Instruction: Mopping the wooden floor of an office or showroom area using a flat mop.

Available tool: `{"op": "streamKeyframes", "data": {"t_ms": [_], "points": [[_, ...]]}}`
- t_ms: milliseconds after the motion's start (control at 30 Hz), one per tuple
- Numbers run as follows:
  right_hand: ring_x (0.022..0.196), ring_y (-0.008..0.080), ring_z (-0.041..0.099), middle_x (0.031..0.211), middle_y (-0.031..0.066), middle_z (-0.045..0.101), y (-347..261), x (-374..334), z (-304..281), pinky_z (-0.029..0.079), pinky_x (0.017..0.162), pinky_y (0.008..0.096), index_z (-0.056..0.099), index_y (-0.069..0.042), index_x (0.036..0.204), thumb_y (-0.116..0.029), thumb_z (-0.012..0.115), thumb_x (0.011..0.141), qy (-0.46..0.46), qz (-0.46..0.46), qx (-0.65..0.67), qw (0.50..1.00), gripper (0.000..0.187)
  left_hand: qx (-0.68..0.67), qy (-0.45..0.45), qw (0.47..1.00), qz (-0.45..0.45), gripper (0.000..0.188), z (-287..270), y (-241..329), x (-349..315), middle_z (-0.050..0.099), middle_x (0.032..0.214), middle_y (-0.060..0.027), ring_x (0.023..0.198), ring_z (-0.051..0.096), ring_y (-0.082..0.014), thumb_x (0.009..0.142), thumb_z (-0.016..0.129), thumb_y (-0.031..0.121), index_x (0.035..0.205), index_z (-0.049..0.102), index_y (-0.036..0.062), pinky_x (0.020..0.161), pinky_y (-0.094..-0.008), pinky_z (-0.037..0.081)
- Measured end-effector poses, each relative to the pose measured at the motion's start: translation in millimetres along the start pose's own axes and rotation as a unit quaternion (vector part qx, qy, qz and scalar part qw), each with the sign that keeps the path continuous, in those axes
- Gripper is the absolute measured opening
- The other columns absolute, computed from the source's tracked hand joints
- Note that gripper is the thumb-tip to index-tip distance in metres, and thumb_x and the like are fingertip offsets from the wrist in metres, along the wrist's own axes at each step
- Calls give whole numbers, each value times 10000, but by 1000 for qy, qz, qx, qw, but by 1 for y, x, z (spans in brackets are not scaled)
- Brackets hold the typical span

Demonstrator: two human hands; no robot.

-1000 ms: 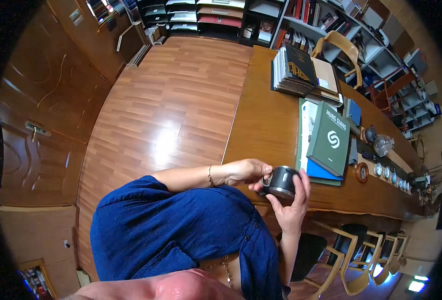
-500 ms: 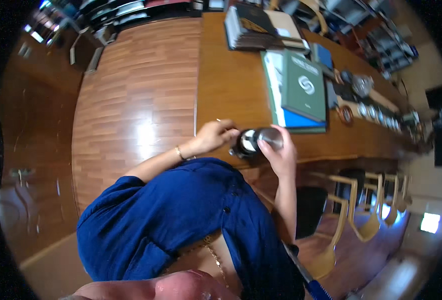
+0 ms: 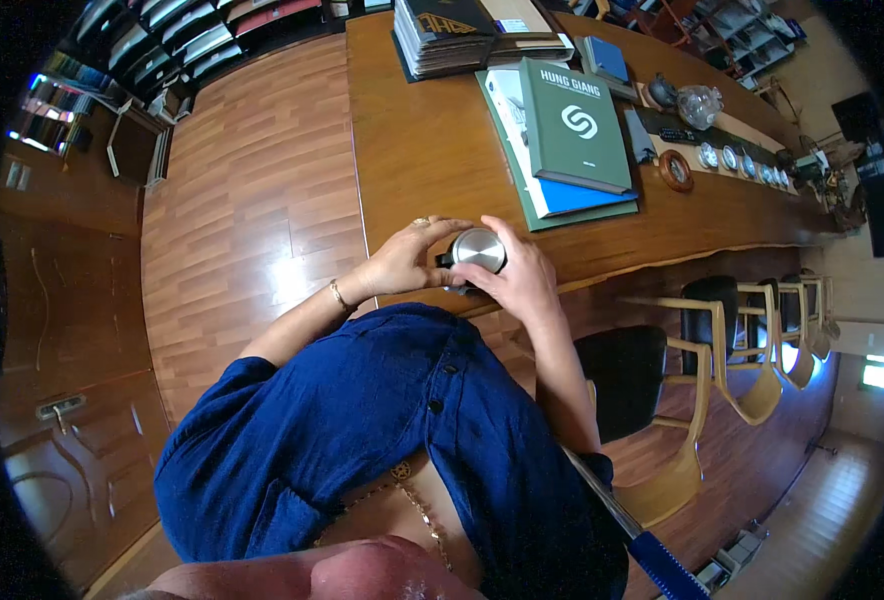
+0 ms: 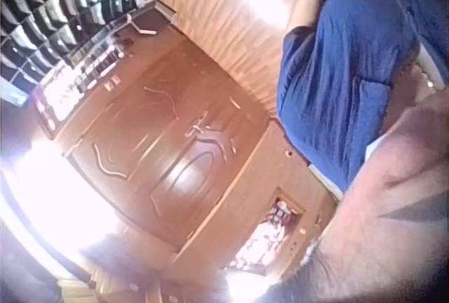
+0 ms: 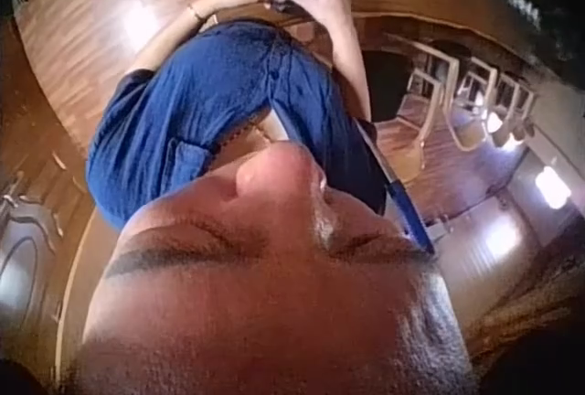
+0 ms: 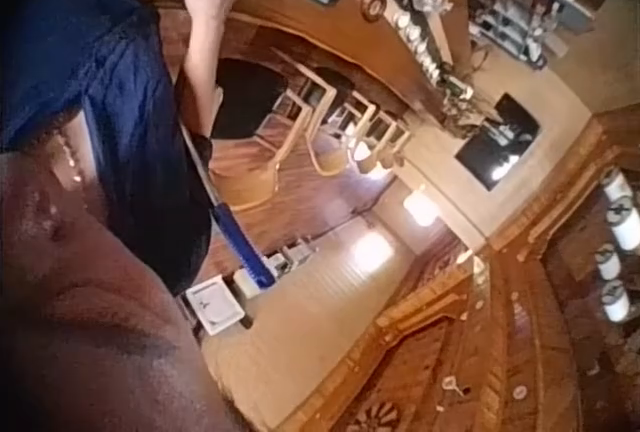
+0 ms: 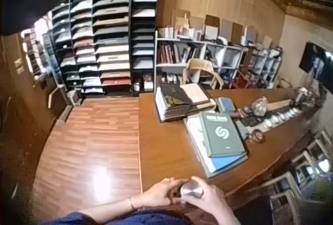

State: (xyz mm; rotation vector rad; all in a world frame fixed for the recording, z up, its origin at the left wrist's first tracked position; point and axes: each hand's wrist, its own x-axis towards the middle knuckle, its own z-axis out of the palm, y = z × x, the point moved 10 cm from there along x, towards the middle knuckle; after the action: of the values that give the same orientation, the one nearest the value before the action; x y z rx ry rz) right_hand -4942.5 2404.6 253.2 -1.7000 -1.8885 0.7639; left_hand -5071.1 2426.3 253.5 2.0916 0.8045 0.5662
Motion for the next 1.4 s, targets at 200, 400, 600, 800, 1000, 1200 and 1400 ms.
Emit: {"op": "streamKeyframes", "data": {"t_ms": [200,400,600,800,1000,1200,1400], "points": [[1305,253,419,1429,132,410,52,-9,61,384,1055,390,196,-92,1489,-134,940,512,-71,-15,414,908,1228,165,-15,986,23,810,-2,35,25,567,1192,-207,1124,529,-379,663,791,498,1283,516,55,953,-445,438],[1258,212,445,1363,126,445,79,-1,88,386,1041,355,281,-61,1399,-231,915,563,59,-29,443,894,1063,267,-79,957,80,634,16,58,43,583,1146,-178,1038,565,-356,729,728,356,1256,541,55,878,-448,460],[1251,218,458,1338,101,462,54,3,66,388,1038,358,394,-66,1344,-222,887,597,42,-20,388,921,909,332,-373,862,91,683,39,76,48,372,1482,-132,1336,364,-358,786,649,340,1413,427,186,991,-547,349],[1271,235,428,1360,132,469,71,4,74,387,1035,371,410,-64,1364,-235,878,618,4,-17,552,833,897,356,40,912,201,764,6,168,96,316,1501,-187,1396,243,-421,912,363,637,1481,302,130,1095,-603,195],[1138,255,556,1270,142,558,70,18,63,465,959,376,449,-41,1333,-324,887,580,82,-54,273,957,916,429,-107,893,85,717,63,66,103,272,1532,-174,1441,169,-374,924,307,645,1476,338,188,1102,-638,171],[1248,249,478,1359,132,490,61,1,62,413,1028,379,309,-74,1433,-253,918,564,57,-55,321,944,1076,396,-40,906,145,699,36,94,75,354,1486,-170,1402,262,-384,890,425,638,1421,427,183,1071,-661,194],[1318,274,416,1407,165,429,85,3,75,368,1074,392,198,-99,1480,-266,932,525,47,-75,269,959,1216,-41,-63,997,26,998,-4,11,21,377,1448,-217,1374,316,-366,663,807,528,1435,365,73,1129,-492,224]]}}
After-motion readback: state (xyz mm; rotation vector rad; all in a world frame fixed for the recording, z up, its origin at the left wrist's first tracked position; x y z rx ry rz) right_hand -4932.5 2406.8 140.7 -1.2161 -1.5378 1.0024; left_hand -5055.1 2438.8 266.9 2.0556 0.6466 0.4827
